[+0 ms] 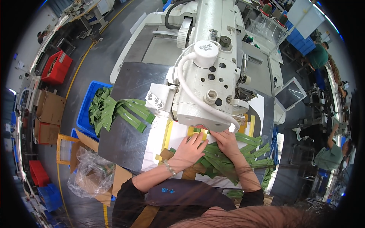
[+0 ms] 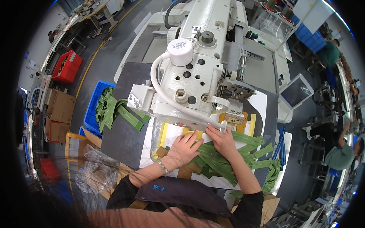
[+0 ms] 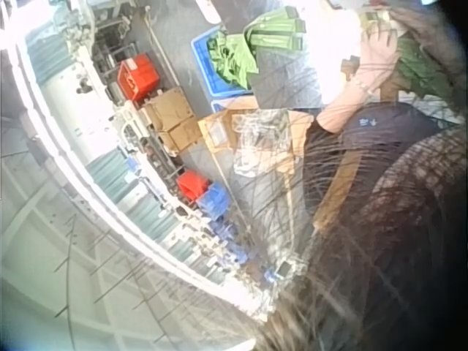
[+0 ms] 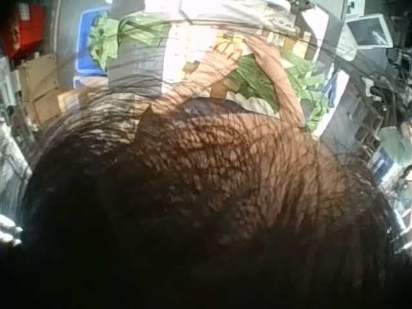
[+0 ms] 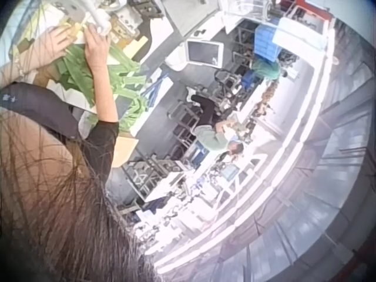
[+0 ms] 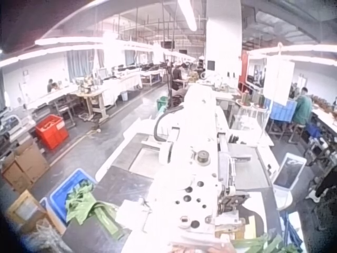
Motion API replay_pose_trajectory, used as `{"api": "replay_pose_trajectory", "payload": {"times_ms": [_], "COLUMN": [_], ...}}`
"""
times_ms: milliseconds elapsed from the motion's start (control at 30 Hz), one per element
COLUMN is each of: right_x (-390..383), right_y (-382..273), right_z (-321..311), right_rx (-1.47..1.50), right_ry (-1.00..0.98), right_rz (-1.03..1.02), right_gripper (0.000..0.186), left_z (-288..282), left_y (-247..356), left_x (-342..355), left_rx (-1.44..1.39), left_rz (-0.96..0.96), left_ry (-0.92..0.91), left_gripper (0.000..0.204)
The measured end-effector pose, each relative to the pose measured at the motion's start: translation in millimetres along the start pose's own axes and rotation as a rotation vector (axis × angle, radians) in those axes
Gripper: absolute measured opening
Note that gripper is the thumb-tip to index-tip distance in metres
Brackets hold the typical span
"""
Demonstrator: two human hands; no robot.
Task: The recorder is using an industrial sewing machine to join and assemble strips of green and brown fabric.
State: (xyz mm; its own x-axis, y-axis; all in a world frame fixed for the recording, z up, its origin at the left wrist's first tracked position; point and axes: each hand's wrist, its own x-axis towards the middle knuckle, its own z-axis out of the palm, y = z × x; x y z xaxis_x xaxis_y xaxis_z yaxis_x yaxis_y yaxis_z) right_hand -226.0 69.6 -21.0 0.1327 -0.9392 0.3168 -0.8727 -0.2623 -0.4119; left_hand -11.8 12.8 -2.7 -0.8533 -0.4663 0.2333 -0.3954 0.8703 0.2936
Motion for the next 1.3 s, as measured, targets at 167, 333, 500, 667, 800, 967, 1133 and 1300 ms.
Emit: {"api": "replay_pose_trajectory", "payload": {"times_ms": [167, 333, 500, 667, 800, 967, 1133, 1300], "right_x": [2.2, 2.7, 3.6, 2.5, 1.2, 2.9, 10.2, 24.4], "right_y": [-0.9, -0.7, -3.2, -4.3, -1.4, -0.9, -11.0, -20.5], "right_z": [-0.5, 1.0, -0.1, -0.2, 0.0, 0.3, -10.6, -15.8], "right_rx": [0.014, 0.018, 0.038, 0.015, 0.034, 0.026, -0.093, 0.003], "right_ry": [-0.001, 0.007, 0.010, 0.015, 0.018, 0.019, -0.011, -0.051], "right_rz": [-0.006, 0.004, 0.022, 0.025, 0.023, 0.023, -0.015, -0.096], "right_gripper": [0.037, 0.034, 0.033, 0.032, 0.032, 0.031, 0.034, 0.038], "left_z": [-1.5, -5.5, -8.1, -6.5, -5.5, -5.3, -4.9, -4.7], "left_y": [-3.2, -4.4, -3.1, -1.9, 0.1, -1.0, 0.4, -0.6], "left_x": [-6.9, -5.7, -4.5, -4.8, -4.0, -0.7, 4.5, 8.3], "left_rx": [-0.073, -0.117, -0.106, -0.097, -0.079, -0.051, 0.010, 0.028], "left_rz": [0.001, -0.001, 0.001, 0.003, 0.000, -0.008, -0.011, -0.005], "left_ry": [0.017, -0.003, -0.005, -0.005, 0.007, 0.005, 0.011, 0.004], "left_gripper": [0.061, 0.061, 0.061, 0.061, 0.061, 0.062, 0.063, 0.060]}}
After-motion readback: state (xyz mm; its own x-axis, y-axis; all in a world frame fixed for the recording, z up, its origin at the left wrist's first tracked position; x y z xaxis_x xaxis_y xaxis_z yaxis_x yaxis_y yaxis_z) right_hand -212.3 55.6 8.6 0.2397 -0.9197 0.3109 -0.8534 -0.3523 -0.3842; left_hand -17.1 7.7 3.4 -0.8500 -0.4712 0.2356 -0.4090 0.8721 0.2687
